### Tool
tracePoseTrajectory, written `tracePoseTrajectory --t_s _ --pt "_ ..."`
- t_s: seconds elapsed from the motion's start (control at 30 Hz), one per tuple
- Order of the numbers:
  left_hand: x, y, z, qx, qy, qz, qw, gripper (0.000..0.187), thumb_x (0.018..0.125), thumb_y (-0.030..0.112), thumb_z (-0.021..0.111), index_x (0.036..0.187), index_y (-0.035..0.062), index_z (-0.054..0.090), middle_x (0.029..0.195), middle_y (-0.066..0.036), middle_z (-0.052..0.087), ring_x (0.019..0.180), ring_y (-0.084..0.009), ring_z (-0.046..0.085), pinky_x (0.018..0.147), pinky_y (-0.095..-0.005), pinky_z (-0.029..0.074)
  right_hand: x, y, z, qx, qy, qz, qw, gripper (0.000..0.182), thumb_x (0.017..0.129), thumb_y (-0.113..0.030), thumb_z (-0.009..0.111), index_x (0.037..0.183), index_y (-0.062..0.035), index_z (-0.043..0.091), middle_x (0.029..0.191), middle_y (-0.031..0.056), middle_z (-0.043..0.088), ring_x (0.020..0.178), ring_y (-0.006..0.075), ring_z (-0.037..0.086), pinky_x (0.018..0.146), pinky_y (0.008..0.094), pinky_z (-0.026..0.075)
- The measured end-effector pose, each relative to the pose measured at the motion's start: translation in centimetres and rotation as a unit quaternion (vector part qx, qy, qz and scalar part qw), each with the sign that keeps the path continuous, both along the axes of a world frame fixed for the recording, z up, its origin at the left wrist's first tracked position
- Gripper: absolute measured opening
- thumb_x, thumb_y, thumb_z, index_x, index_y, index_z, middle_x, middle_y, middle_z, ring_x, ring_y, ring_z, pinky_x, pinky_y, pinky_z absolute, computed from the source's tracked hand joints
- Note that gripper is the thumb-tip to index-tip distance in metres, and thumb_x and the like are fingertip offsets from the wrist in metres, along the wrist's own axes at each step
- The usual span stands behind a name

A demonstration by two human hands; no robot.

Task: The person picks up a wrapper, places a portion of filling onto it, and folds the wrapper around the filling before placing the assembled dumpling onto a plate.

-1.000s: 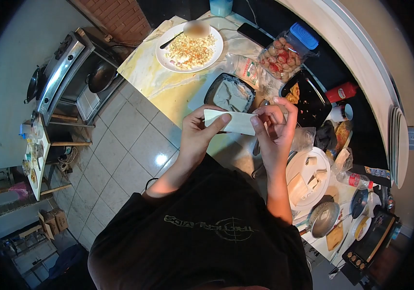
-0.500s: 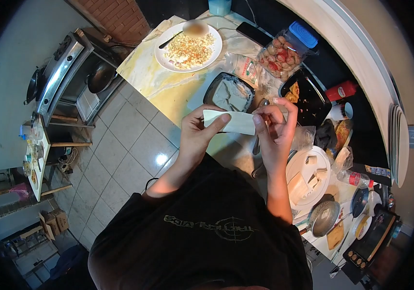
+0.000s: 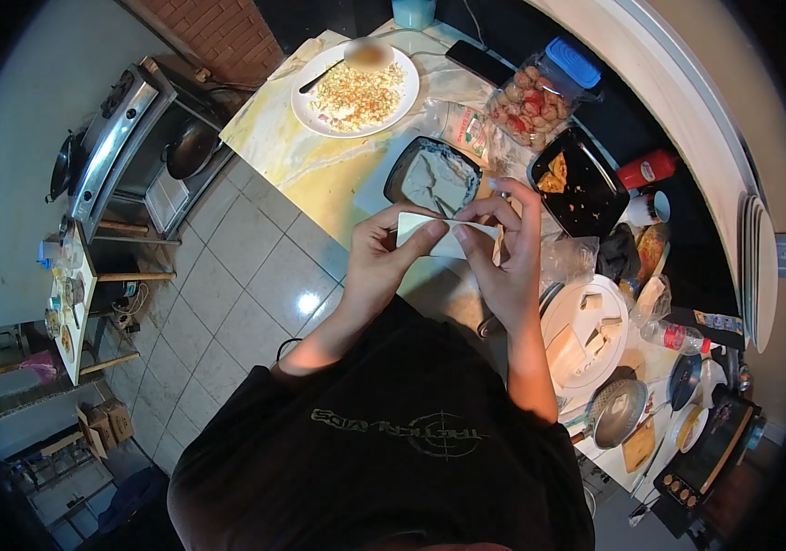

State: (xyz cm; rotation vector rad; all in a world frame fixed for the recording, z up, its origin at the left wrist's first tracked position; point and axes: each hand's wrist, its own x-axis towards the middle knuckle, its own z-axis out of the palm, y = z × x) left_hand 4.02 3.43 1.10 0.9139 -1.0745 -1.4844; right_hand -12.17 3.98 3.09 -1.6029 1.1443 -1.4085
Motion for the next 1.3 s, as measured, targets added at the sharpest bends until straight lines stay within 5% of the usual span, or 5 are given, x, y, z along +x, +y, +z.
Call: tracePoseTrajectory --t_s 0.6,0.77,0.9,1.1,1.3 --pt "0.4 -0.3 -0.5 0.043 0.056 -0.004 0.997 0.022 0.097 0.018 0.060 0.106 -0.0012 0.066 0.096 -0.005 0.068 0.085 -0.0125 0.064 0.077 -0.0296 0.056 0.2 0.2 -0.2 0.099 -0.111 0.002 0.989 0.052 0.087 0.005 0.063 0.129 -0.0061 0.034 0.094 0.0092 0.061 0.092 0.0132 0.058 0.081 0.0237 0.046" --pt "1.2 -1.4 0.1 0.004 -0.013 -0.171 0.985 0.025 0.093 0.014 0.065 0.111 -0.0012 0.058 0.106 -0.006 0.063 0.086 -0.0157 0.066 0.080 -0.0310 0.059 0.1 0.4 -0.2 0.082 -0.096 0.026 0.992 0.052 0.087 0.003 0.064 0.129 -0.0056 0.036 0.092 0.0069 0.062 0.087 0.0102 0.058 0.074 0.0215 0.044" --pt "2.4 -2.6 2.6 0.127 -0.062 -0.302 0.943 0.029 0.088 0.011 0.071 0.112 -0.0010 0.060 0.103 -0.008 0.065 0.090 -0.0152 0.067 0.078 -0.0286 0.057 -0.3 0.4 -0.2 0.079 -0.028 0.036 0.996 0.050 0.085 0.003 0.066 0.127 -0.0051 0.040 0.088 0.0040 0.064 0.082 0.0086 0.058 0.068 0.0215 0.041" --pt "3.3 -3.7 2.0 0.011 -0.169 -0.339 0.926 0.037 0.085 0.013 0.074 0.116 -0.0018 0.062 0.102 -0.006 0.068 0.095 -0.0100 0.063 0.088 -0.0254 0.051 -0.4 0.5 0.2 0.083 -0.024 0.013 0.996 0.049 0.083 0.002 0.067 0.125 -0.0048 0.043 0.084 0.0042 0.066 0.074 0.0095 0.057 0.064 0.0229 0.039" --pt "2.8 -4.6 2.0 0.003 -0.116 -0.410 0.905 0.028 0.089 0.013 0.070 0.112 -0.0018 0.063 0.098 -0.005 0.068 0.090 -0.0081 0.061 0.083 -0.0257 0.049 -0.2 0.3 0.9 0.123 0.016 0.082 0.989 0.049 0.084 0.001 0.066 0.126 -0.0037 0.042 0.085 0.0059 0.066 0.073 0.0119 0.058 0.068 0.0258 0.044"
